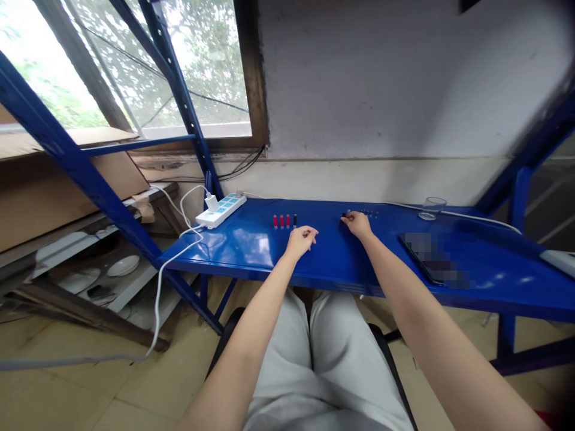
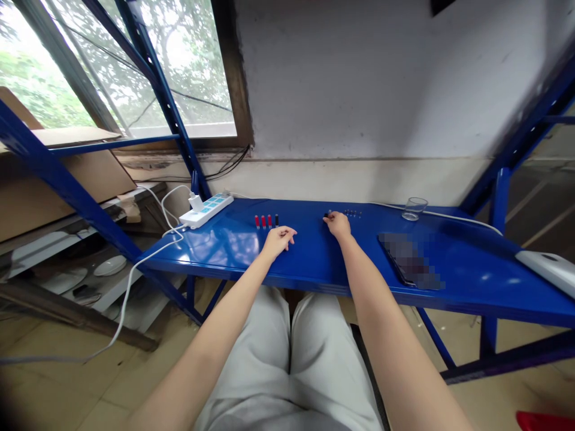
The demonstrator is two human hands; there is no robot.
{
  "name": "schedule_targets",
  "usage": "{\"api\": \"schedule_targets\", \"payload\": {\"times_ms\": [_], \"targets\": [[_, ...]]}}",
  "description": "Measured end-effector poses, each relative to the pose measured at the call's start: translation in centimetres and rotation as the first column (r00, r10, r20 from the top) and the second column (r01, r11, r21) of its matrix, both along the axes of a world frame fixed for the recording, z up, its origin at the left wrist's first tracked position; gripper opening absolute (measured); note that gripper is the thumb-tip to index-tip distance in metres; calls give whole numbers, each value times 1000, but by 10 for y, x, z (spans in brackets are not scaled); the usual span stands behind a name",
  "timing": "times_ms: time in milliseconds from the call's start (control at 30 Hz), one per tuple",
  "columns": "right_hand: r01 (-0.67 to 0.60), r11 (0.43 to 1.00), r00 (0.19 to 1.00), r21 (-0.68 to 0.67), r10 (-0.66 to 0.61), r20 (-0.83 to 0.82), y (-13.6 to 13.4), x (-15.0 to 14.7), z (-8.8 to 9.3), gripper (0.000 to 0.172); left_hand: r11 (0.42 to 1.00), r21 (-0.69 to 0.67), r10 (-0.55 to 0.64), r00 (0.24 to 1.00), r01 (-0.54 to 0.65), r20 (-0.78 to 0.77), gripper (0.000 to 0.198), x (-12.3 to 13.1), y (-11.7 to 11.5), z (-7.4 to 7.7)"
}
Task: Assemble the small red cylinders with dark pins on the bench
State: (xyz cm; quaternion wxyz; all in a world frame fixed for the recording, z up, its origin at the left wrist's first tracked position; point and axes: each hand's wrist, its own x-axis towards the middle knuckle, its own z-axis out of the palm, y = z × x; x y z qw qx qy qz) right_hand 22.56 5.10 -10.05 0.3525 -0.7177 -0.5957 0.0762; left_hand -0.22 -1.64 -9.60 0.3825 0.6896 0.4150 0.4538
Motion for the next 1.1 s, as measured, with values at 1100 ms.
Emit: {"api": "schedule_targets", "payload": {"times_ms": [1100], "targets": [[-51, 974, 998, -219, 55, 13, 18, 14, -1, 10, 1000, -2, 9, 1000, -9, -11, 22, -1, 0, -1]]}}
